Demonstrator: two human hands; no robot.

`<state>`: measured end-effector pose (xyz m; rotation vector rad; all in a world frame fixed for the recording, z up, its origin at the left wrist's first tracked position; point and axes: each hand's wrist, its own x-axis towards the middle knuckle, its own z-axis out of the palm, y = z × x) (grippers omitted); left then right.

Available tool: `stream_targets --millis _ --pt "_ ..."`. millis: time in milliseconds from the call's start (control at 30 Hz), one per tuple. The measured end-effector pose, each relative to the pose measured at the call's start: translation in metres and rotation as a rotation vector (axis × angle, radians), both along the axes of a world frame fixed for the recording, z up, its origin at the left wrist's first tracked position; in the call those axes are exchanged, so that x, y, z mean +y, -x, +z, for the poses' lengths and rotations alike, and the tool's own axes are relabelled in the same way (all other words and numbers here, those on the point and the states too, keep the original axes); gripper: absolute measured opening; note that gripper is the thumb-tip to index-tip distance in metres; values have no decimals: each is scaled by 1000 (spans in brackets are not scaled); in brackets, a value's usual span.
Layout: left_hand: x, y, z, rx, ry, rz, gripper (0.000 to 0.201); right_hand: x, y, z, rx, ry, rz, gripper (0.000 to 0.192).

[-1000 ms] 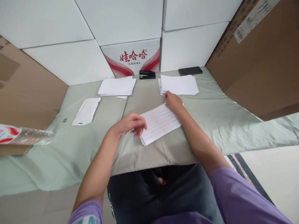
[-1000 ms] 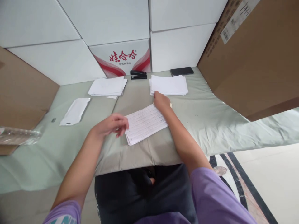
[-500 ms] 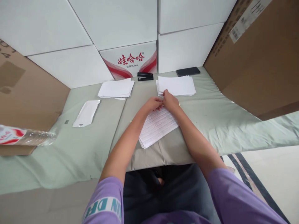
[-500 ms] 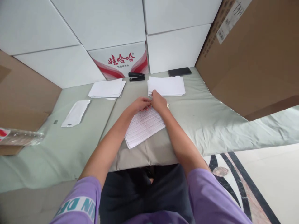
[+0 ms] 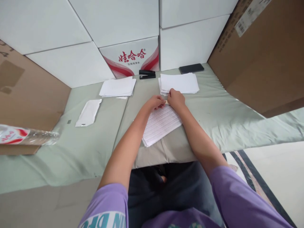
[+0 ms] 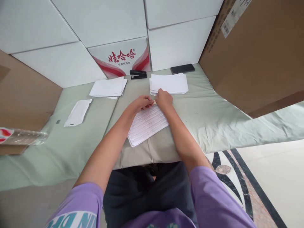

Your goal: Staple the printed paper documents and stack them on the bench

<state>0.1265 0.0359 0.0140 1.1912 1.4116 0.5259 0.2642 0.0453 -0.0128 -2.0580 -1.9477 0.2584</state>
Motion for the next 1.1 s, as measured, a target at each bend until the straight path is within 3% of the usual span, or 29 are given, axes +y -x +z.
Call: stream_targets --millis 167,433,800,933,1100 --pt "6 -1 -3 -1 -8 -36 31 3 3 -2 -75 60 59 30" --pt "3 -7 -5 58 -27 -5 31 -3 10 -4 -129 3 62 35" --pt "3 -5 -3 41 13 -6 28 1 7 -4 -78 40 108 27" --pt "-2 -4 -9 48 -65 -3 26 1 5 -5 -61 27 104 25" --pt "-13 -3 -18 270 -362 9 18 3 1 -6 -12 24 63 29"
